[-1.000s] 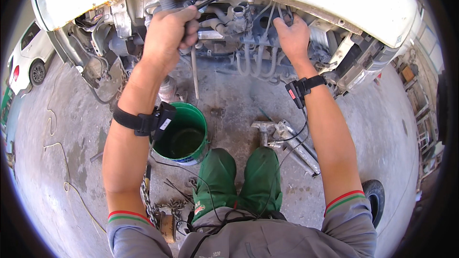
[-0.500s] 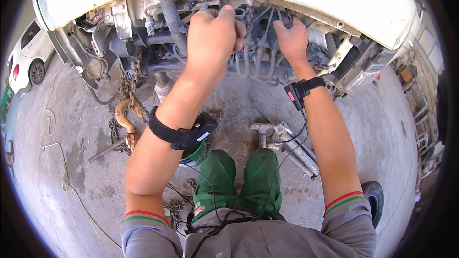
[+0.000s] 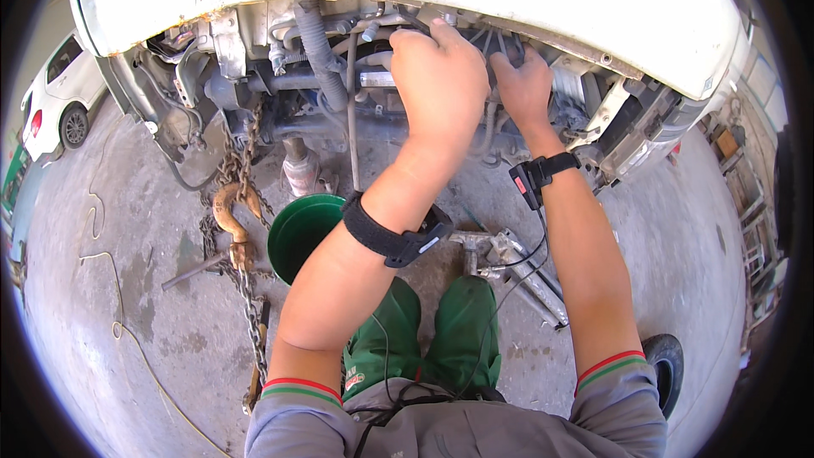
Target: The person repairs the exposed engine compartment of a truck by using a wrench to loosen and detach various components and hoses while a bucket is placed underneath.
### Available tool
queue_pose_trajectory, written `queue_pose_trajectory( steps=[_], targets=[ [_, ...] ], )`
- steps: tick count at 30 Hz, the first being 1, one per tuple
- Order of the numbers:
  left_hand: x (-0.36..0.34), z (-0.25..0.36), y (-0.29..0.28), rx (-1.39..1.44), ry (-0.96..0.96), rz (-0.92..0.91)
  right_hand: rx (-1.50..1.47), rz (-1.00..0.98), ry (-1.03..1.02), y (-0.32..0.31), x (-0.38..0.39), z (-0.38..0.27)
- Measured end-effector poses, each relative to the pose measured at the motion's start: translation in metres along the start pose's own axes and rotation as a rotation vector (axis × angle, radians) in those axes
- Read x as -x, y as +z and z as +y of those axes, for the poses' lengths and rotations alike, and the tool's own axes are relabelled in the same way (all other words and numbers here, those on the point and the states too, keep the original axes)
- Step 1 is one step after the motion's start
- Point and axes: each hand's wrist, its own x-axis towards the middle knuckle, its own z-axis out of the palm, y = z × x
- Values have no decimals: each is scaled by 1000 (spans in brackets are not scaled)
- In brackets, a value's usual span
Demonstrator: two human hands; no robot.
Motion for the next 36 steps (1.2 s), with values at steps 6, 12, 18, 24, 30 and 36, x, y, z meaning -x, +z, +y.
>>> queue_pose_trajectory(
  steps=[6,12,18,24,30,36],
  targets=[
    [10,2,4,-34,72,37,-54,-33,38,-1,-1,6],
    [9,11,22,-79,114,128,-50,-2,-40,4,-1,9],
    [-2,3,-34,29,-36,-200,-41,-15,-26,1,-1,4],
    [-45,30,-111,195,-474,-376,-21,-88,24,-10,-2,19],
    [-106,7,-152,233,-497,-424,-31,-5,-49,5,-2,7],
    [-93,13,-148,152,-503,-499,-3,-4,-19,5,-1,13]
  ],
)
